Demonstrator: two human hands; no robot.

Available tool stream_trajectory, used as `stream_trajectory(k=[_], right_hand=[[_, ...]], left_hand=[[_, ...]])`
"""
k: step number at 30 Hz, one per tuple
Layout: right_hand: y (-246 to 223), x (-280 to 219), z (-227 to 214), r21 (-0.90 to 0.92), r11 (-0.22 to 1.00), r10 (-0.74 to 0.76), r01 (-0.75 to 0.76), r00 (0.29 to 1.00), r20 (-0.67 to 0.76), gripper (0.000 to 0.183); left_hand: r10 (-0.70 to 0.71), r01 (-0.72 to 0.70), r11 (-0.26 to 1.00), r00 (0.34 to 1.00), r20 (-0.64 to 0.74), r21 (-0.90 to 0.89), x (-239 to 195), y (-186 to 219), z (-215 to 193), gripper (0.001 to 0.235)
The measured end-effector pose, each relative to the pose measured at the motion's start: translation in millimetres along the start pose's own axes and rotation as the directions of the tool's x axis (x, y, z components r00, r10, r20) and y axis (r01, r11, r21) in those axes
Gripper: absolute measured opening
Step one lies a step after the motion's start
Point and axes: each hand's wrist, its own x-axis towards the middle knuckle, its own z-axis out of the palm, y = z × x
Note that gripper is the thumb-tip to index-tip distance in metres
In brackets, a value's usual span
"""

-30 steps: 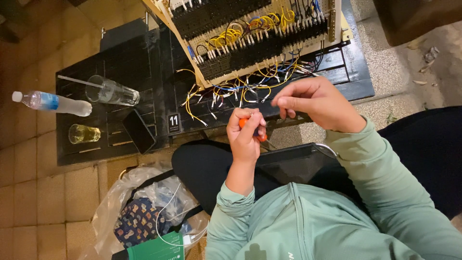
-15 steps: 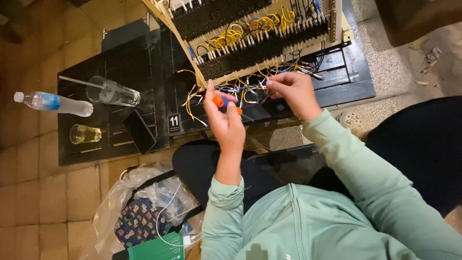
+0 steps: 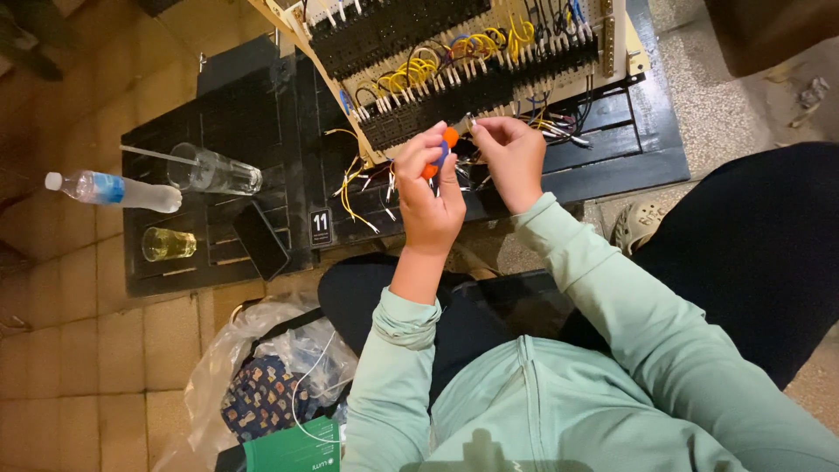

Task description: The person uses a screwdriver to connect and secure various colored wires into a terminal block on an electrical panel. They repeatedly insert wire ends into the terminals and tighten the screws to hold them in place.

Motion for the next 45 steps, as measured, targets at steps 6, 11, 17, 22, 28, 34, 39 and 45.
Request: stream_trajectory(k=[6,11,17,22,28,34,39,45], right_hand=[[-4,-4,5,-0.088,0.992,-0.095,0.089,0.993,-0.065,0.008],[-1,-4,4,-0.083,0.992,-0.098,0.092,0.993,-0.069,0.008],[-1,-5,6,-0.071,0.991,-0.122,0.117,0.989,-0.078,0.007],[6,-3,9,-0.076,0.988,-0.141,0.135,0.987,-0.081,0.008],[24,-3,9,-0.011,0.994,-0.106,0.106,0.992,-0.062,0.01],[20,-4,12,-0.023,0.995,-0.099,0.098,0.993,-0.069,0.008],[6,-5,14,-0.054,0.998,-0.041,0.034,0.991,-0.128,0.007],[2,-7,16,-0.137,0.988,-0.098,0.076,0.982,-0.16,0.009]], left_hand=[[0.12,-0.123,0.989,0.992,0.041,0.083,-6,-8,8,0.017],[0.114,-0.115,0.99,0.993,0.017,0.087,-7,-9,1,0.016],[0.167,-0.17,0.981,0.985,0.031,0.099,-8,-9,3,0.017],[0.215,-0.221,0.97,0.974,0.065,0.1,-14,-16,3,0.017],[0.348,-0.475,0.771,0.872,0.344,0.424,-12,5,9,0.024],[0.395,-0.616,0.533,0.788,0.473,0.581,-18,-15,3,0.023],[0.225,-0.518,0.362,0.856,0.466,0.775,29,18,-17,0.04],[0.065,-0.459,0.604,0.843,0.534,0.651,20,39,-21,0.038]])
